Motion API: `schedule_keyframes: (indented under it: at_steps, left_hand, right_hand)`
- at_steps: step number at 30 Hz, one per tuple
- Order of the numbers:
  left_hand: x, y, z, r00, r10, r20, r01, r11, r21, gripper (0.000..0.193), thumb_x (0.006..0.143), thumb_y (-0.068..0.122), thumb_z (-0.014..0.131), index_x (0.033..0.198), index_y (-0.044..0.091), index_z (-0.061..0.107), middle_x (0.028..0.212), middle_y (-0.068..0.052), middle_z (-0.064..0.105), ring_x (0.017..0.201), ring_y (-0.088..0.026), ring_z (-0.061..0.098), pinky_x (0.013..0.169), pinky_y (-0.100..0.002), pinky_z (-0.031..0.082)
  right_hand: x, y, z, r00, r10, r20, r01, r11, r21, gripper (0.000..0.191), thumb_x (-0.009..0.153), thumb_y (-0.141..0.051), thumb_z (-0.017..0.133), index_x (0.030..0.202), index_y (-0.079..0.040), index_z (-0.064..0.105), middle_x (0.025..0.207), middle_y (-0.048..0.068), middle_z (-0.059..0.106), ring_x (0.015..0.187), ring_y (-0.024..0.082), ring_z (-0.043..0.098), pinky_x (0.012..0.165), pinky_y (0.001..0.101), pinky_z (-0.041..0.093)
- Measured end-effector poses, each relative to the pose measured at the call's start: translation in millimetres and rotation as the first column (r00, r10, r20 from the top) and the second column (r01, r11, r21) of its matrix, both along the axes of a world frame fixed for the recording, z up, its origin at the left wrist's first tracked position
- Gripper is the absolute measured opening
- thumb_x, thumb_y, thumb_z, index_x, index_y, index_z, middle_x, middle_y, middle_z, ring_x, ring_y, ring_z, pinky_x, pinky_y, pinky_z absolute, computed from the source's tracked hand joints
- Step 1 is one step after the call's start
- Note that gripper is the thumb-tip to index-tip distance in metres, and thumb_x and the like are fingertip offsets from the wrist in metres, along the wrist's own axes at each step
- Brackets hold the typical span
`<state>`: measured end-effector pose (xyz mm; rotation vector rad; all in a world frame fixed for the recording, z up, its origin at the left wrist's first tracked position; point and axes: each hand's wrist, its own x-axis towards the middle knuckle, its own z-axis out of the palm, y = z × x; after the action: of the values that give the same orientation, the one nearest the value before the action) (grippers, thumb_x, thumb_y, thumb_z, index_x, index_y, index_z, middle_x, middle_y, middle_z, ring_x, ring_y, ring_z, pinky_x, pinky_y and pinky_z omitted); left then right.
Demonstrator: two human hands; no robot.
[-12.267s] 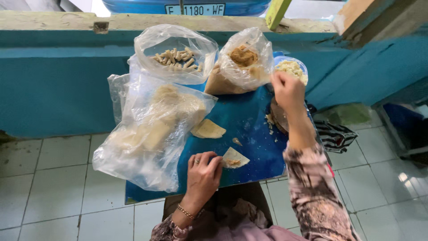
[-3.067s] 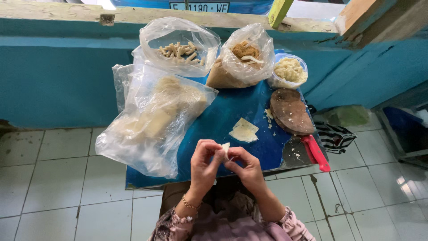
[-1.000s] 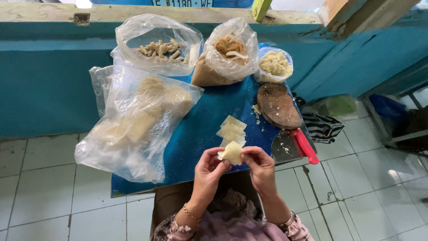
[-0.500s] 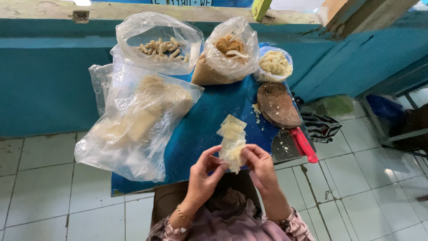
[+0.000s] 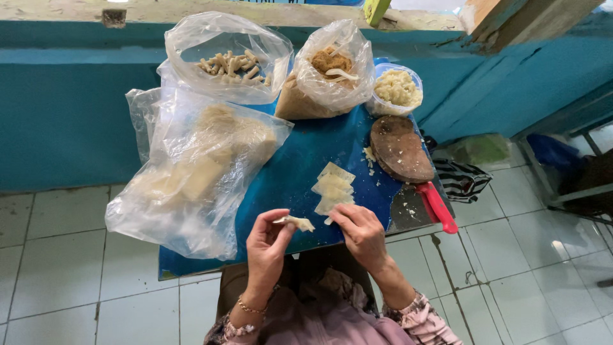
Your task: The person sits at a small blue table and folds square dough wrappers by hand, adding a scoop of filling from a plastic bag before folding each wrapper over. Finished folded pastries are stacked on the table as the person repeats the folding cycle.
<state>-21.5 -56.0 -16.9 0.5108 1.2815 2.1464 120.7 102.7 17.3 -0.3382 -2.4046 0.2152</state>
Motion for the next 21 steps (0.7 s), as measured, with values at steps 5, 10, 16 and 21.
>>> schedule_keyframes:
  at_steps: [5,10,16,21]
  left_hand:
    - [3.8,7.5,-0.4,0.999,-0.042,0.015,0.042,0.999,0.006,0.024,0.095,0.001,0.069,0.119,0.001,0.064,0.103,-0.006,0.074,0.096,-0.01,0.07,0.085,-0.025,0.055]
    - [3.9,2.6,2.7,1.0,-0.013,-0.023,0.013,1.0,-0.015,0.022,0.096,0.001,0.069,0.118,0.001,0.065,0.103,-0.005,0.074,0.096,-0.009,0.069,0.085,-0.024,0.055]
    - [1.1,1.4,-0.6,1.0,-0.004,-0.024,0.004,1.0,0.004,0.023,0.095,0.001,0.069,0.118,0.001,0.065,0.103,-0.005,0.073,0.095,-0.009,0.069,0.085,-0.023,0.054]
    - [2.2,9.6,-9.8,0.999,-0.041,-0.024,0.042,0.999,0.007,0.021,0.097,-0.001,0.068,0.118,0.001,0.065,0.102,-0.003,0.072,0.093,-0.007,0.067,0.082,-0.022,0.053]
  right_hand:
    - [-0.7,5.5,7.8,0.992,-0.107,-0.073,0.107,0.994,0.0,0.019,0.083,-0.011,0.082,0.101,-0.012,0.078,0.093,0.001,0.069,0.085,0.021,0.063,0.073,0.0372,0.047]
    - [-5.3,22.8,13.4,0.973,-0.107,-0.206,0.103,0.994,-0.033,0.016,0.086,-0.01,0.081,0.102,-0.012,0.076,0.097,0.001,0.07,0.087,0.021,0.064,0.077,0.0349,0.049]
    - [-6.7,15.1,-3.6,0.998,0.029,-0.064,-0.019,0.986,0.163,0.017,0.085,-0.006,0.075,0.102,-0.009,0.074,0.1,0.004,0.071,0.095,0.024,0.069,0.085,0.0375,0.052]
    - [-0.9,6.5,-5.6,0.998,0.064,0.004,-0.064,0.997,0.043,0.022,0.085,-0.014,0.077,0.106,-0.009,0.075,0.107,0.005,0.071,0.1,0.026,0.068,0.088,0.0406,0.053]
